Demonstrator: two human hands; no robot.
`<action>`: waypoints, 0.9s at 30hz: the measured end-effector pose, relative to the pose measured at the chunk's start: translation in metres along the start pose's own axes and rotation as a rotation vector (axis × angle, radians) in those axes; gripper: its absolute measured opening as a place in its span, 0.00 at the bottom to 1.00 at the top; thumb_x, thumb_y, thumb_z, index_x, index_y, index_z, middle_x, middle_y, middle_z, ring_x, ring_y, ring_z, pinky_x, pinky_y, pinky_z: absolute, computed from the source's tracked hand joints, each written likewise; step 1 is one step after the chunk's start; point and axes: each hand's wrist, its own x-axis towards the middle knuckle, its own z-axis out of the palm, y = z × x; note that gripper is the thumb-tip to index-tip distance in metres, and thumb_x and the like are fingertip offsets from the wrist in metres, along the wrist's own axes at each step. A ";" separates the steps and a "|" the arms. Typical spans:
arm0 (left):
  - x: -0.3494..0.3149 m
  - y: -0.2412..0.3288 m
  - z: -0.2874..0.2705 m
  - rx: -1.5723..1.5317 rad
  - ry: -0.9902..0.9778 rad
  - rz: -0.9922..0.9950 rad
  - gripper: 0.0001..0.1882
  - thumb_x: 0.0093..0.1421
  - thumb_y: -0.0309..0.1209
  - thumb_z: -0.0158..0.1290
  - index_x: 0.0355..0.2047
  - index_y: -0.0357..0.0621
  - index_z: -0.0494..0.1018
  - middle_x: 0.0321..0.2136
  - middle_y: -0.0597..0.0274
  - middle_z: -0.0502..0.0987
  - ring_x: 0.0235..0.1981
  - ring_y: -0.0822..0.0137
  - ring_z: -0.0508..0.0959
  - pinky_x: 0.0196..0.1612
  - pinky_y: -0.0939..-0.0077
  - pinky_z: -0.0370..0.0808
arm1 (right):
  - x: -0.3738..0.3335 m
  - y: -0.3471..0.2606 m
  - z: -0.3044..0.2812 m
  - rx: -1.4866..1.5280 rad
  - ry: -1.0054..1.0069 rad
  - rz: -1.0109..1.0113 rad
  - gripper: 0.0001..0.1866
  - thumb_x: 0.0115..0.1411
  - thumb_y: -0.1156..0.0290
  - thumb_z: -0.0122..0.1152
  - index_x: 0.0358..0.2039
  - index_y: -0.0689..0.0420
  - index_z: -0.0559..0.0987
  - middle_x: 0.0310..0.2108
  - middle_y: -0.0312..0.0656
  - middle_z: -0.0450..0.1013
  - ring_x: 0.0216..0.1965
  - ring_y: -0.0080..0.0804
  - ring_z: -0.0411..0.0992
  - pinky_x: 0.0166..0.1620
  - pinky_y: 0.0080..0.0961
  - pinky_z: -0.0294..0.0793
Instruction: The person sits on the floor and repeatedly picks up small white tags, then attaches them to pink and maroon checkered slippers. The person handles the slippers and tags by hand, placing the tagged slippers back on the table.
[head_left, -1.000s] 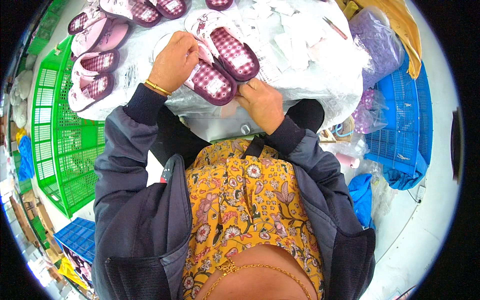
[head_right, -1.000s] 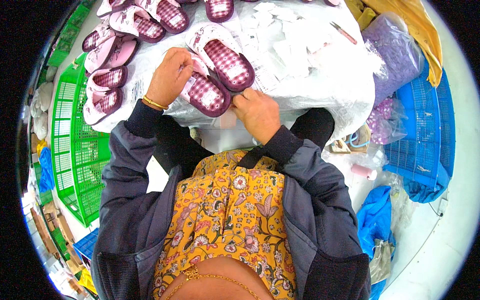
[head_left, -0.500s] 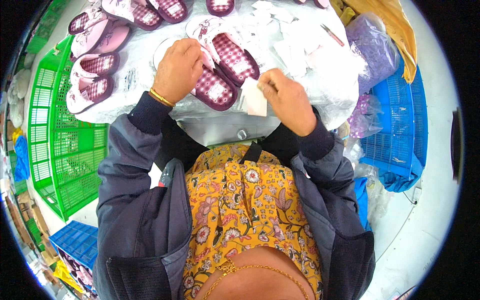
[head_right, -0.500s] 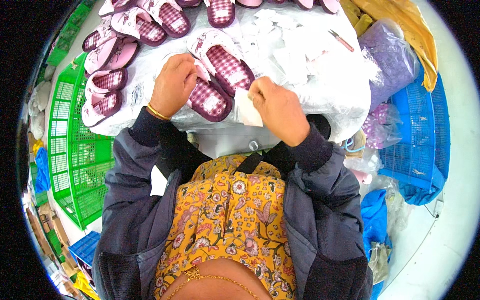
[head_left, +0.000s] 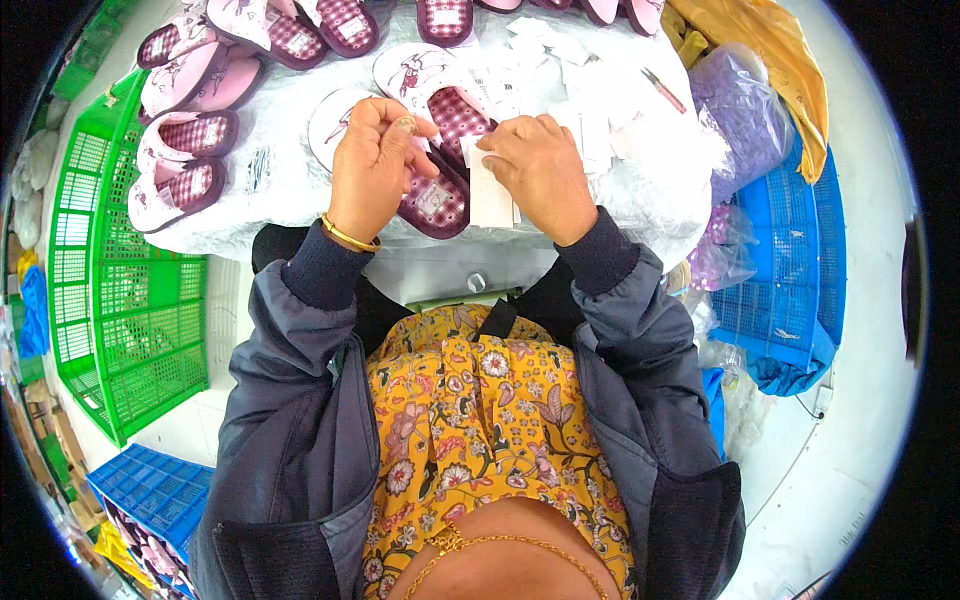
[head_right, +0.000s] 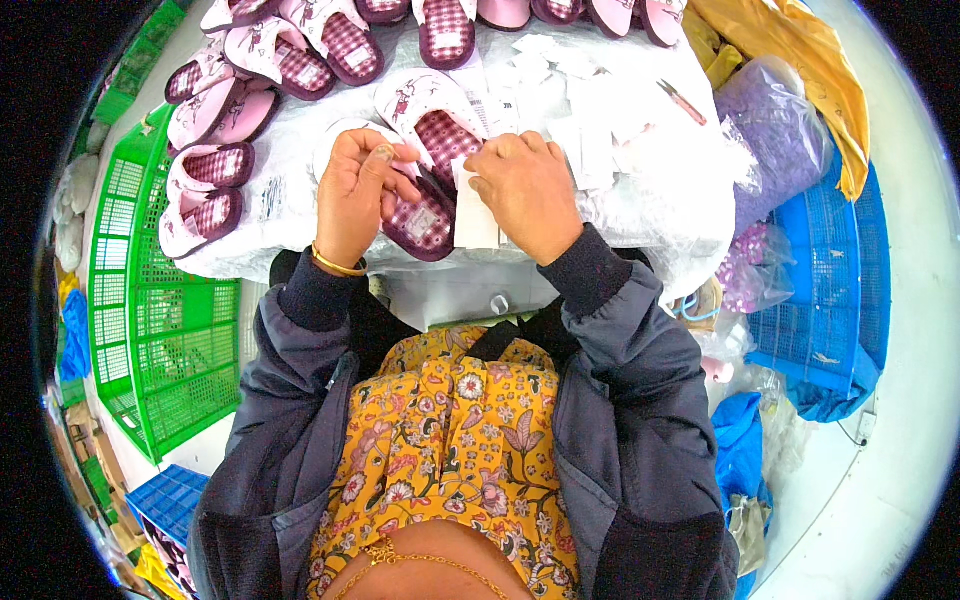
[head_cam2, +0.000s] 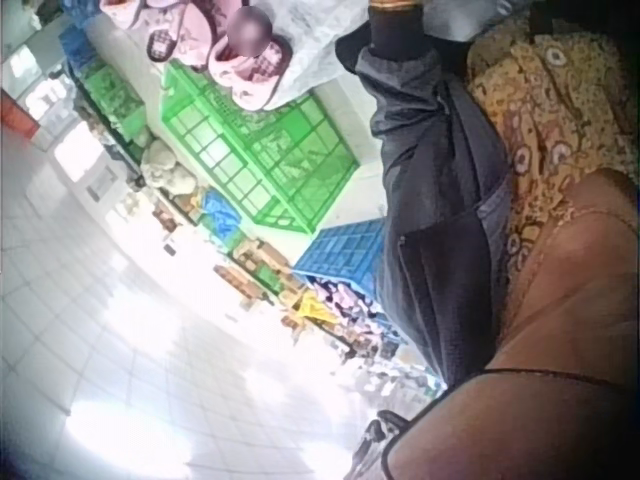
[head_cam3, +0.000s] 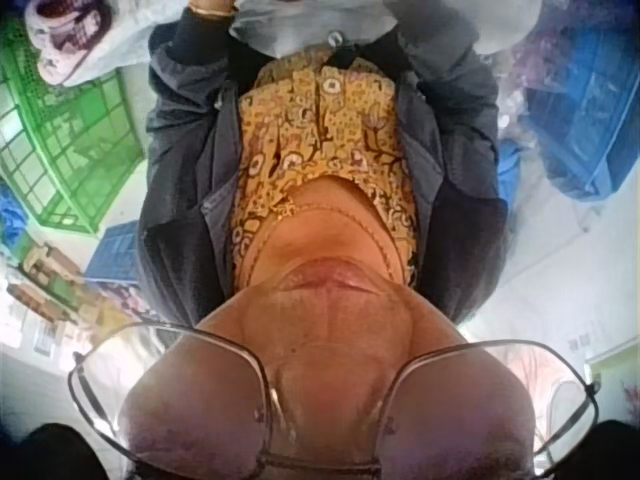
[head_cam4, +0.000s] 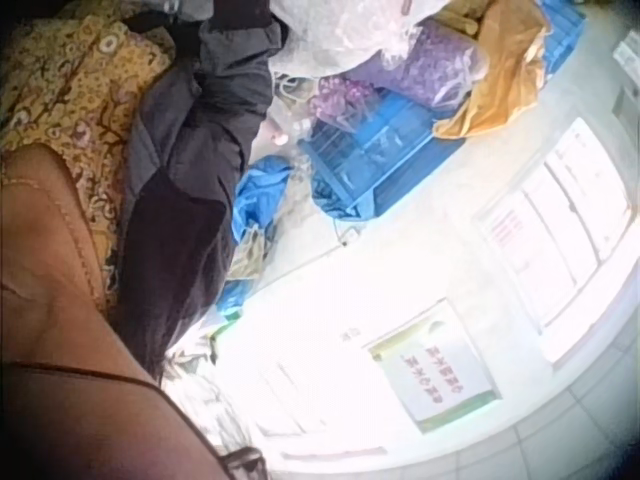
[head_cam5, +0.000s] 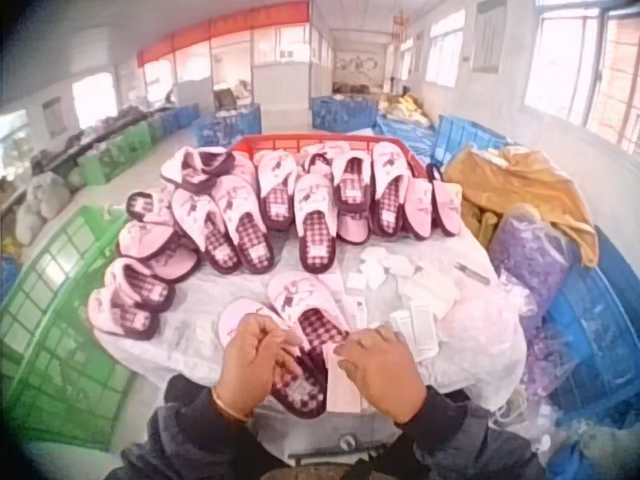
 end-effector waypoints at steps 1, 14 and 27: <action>-0.001 0.000 0.001 -0.038 -0.008 -0.034 0.03 0.71 0.26 0.41 0.41 0.41 0.64 0.33 0.58 0.77 0.21 0.78 0.75 0.21 0.91 0.64 | -0.001 0.001 0.002 0.019 -0.009 0.026 0.08 0.55 0.69 0.63 0.36 0.52 0.81 0.35 0.40 0.76 0.39 0.41 0.74 0.45 0.39 0.68; -0.006 -0.007 0.002 0.320 -0.061 0.004 0.07 0.66 0.22 0.47 0.43 0.36 0.73 0.25 0.68 0.74 0.25 0.79 0.72 0.29 0.84 0.70 | -0.002 0.004 0.004 0.156 -0.102 0.212 0.06 0.55 0.71 0.61 0.32 0.58 0.79 0.30 0.48 0.74 0.33 0.49 0.74 0.37 0.43 0.73; 0.000 -0.014 0.003 0.129 -0.070 -0.069 0.06 0.66 0.23 0.49 0.41 0.36 0.74 0.27 0.70 0.74 0.26 0.80 0.71 0.31 0.85 0.70 | 0.009 -0.011 0.018 0.212 0.075 0.072 0.05 0.58 0.72 0.60 0.33 0.56 0.74 0.30 0.44 0.72 0.35 0.46 0.73 0.38 0.40 0.73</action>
